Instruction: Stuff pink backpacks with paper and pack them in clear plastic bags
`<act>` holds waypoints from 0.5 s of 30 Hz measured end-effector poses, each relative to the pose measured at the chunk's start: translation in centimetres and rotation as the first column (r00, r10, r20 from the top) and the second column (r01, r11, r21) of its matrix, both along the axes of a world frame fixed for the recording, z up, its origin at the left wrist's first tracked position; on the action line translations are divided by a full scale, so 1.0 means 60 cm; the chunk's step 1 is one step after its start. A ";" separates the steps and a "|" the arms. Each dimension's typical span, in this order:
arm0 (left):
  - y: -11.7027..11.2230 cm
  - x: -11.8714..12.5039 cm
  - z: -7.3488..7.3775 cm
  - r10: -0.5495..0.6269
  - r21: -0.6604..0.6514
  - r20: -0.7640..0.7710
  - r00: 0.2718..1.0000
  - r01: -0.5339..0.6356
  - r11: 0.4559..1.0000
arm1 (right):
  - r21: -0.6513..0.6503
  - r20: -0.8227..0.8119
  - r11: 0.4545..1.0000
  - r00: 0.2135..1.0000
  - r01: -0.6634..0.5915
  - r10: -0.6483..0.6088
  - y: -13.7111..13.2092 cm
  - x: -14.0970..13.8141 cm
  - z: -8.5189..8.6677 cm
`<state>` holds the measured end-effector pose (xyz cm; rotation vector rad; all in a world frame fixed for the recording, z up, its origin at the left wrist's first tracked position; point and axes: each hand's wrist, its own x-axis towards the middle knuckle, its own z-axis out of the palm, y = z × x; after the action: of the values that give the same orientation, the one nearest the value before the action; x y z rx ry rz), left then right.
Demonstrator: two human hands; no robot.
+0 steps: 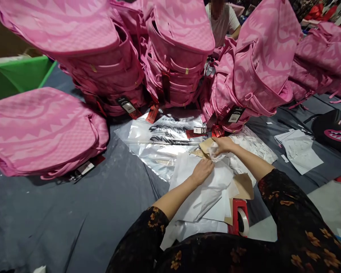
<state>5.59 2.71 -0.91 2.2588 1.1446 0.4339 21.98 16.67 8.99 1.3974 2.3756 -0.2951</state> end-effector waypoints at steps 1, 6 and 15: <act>0.017 -0.005 -0.004 0.014 0.085 -0.074 0.997 -0.008 0.996 | -0.006 0.080 1.000 0.997 -0.012 0.013 -0.005 -0.008 -0.012; 0.053 -0.019 -0.053 0.059 0.397 -0.247 0.967 0.045 0.917 | -0.014 0.151 1.000 0.988 -0.010 0.012 -0.005 -0.032 -0.041; 0.051 -0.018 -0.082 -0.089 0.294 -0.278 0.956 0.173 0.940 | -0.176 -0.014 0.984 1.000 -0.016 0.014 0.065 -0.014 -0.006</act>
<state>4.53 5.76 -5.85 2.7215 1.1019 0.2856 21.16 20.54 8.62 1.2997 2.3061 -0.4983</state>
